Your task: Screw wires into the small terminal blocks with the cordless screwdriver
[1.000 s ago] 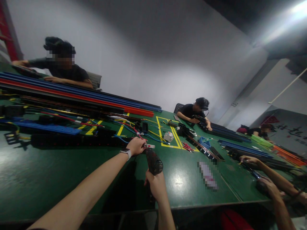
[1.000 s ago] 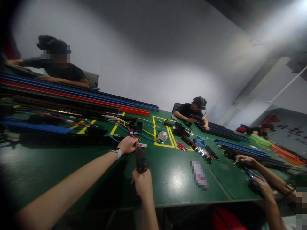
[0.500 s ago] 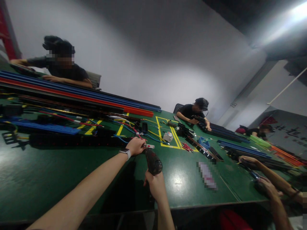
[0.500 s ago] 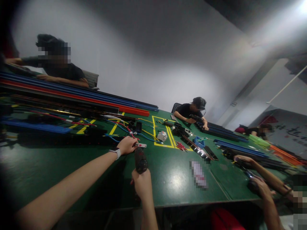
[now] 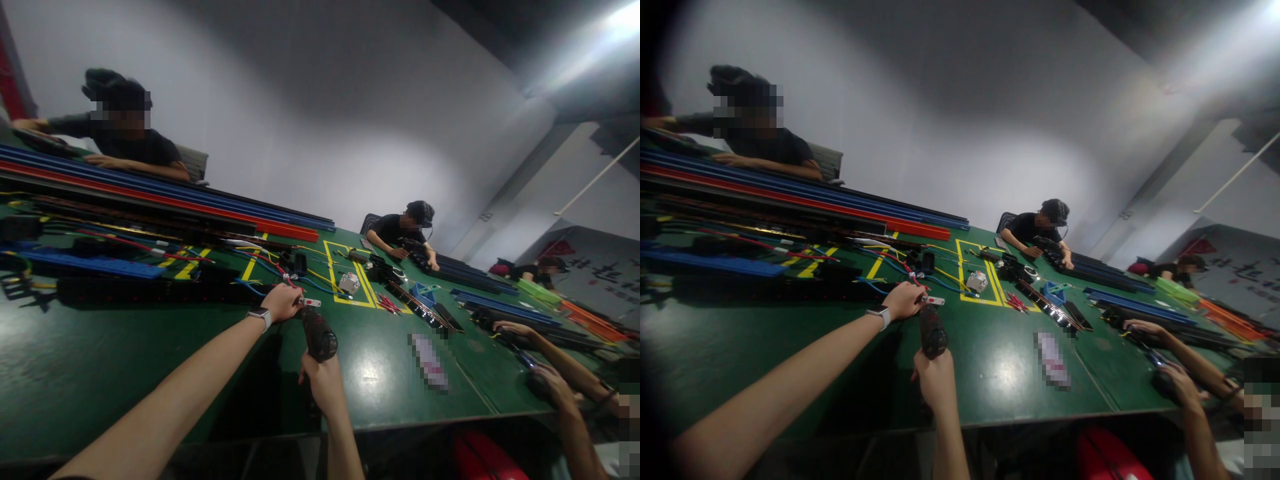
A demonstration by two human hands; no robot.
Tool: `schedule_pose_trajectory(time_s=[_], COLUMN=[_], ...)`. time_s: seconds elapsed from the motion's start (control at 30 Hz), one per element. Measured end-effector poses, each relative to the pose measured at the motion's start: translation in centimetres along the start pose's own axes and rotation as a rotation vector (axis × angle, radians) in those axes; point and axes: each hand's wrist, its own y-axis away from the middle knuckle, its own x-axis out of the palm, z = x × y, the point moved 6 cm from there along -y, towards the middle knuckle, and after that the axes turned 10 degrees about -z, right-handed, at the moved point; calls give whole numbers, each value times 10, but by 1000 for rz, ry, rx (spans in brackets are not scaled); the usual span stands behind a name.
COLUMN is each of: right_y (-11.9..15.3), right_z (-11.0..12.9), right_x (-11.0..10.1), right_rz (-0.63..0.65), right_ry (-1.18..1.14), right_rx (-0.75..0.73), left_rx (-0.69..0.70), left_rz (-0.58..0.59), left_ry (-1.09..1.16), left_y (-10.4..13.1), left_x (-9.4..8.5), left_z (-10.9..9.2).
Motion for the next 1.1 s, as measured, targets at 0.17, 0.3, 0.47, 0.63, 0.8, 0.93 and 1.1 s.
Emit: schedule_pose_trajectory(time_s=[0.17,0.3,0.47,0.63,0.8,0.93,1.1], right_y=[0,0,0,0,-1,-1,0], right_z=[1,0,1,2,0,2,5], right_x=[0,1,1,1,1,1,1], right_rz=[-2,2,4,3,12,15,19], right_ry=[-12,-9,1,22,16,13,8], right_rx=[-10,2,-4,-17,-19,-33,-42], left_rx=[5,16,16,16,20,30,37], left_rz=[9,3,-8,-16,-14,-15,-20], left_ry=[-2,-22,-21,-19,-8,4,4], left_y=[0,0,0,0,0,0,-1], left_x=[1,-1,-2,-1,0,2,4], left_z=[0,-1,-2,-1,-1,0,1])
